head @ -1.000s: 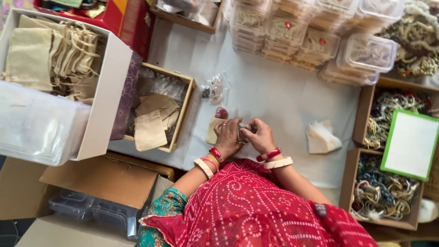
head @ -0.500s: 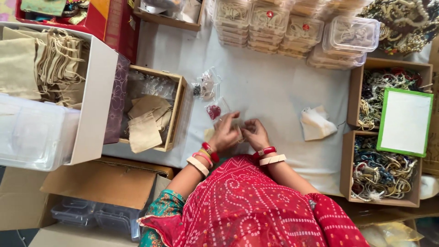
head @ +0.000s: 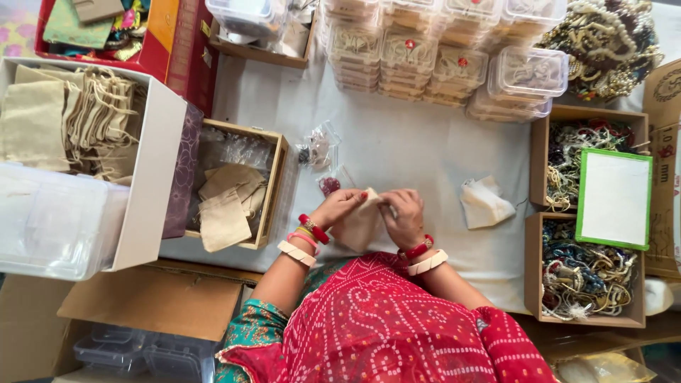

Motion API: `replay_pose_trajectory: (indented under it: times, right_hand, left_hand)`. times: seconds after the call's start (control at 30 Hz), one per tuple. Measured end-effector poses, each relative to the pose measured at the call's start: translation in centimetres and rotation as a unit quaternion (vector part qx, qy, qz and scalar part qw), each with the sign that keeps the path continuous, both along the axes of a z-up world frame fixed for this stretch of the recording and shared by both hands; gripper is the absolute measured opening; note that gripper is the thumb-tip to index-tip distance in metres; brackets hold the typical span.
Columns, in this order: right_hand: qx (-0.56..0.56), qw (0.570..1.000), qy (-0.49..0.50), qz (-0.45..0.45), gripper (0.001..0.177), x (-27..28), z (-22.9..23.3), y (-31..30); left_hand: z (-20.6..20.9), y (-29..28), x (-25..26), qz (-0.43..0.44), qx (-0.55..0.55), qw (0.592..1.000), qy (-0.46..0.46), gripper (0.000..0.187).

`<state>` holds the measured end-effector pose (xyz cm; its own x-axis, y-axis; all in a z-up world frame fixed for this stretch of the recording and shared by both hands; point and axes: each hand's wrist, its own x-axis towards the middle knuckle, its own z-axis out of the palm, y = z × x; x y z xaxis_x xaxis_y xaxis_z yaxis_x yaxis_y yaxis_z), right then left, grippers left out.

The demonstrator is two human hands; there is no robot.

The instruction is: The person packs small items into beige drawstring pouches and places them into clear plastic containers. They repeatedly reach into a cardboard box to retrieve containers and return to the table to pack items, organizing the filled containers into stacks.

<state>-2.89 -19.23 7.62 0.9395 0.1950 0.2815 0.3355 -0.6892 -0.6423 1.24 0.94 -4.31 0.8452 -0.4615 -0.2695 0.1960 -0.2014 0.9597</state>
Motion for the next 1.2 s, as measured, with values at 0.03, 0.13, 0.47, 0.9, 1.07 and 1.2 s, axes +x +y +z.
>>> replay_pose_trajectory:
  times: [0.03, 0.13, 0.47, 0.9, 1.07, 1.2]
  right_hand:
    - [-0.013, 0.999, -0.016, -0.024, 0.018, 0.2, 1.4, 0.0]
    - [-0.056, 0.995, -0.019, -0.078, 0.020, 0.8, 4.3, 0.0]
    - [-0.069, 0.995, -0.047, -0.062, 0.028, 2.2, 9.8, -0.2]
    - [0.216, 0.970, 0.107, -0.018, 0.034, 3.3, 10.1, -1.5]
    - [0.351, 0.901, 0.253, 0.009, 0.023, 3.8, 2.4, -5.0]
    - [0.389, 0.882, 0.266, -0.003, 0.017, 3.4, 1.9, -5.1]
  left_hand:
    - [1.9, 0.0, 0.1, -0.004, -0.109, 0.992, 0.060, 0.040]
    - [7.4, -1.0, 0.2, 0.002, -0.121, 0.992, 0.031, 0.040]
    - [8.9, -3.3, 0.8, 0.091, -0.280, 0.951, 0.096, 0.027]
    - [11.4, -2.9, 1.7, 0.199, -0.306, 0.930, 0.028, 0.024]
    - [12.6, -2.9, 1.9, 0.215, -0.346, 0.908, 0.094, 0.027]
    - [11.6, -2.9, 1.9, 0.278, -0.391, 0.856, 0.192, 0.024]
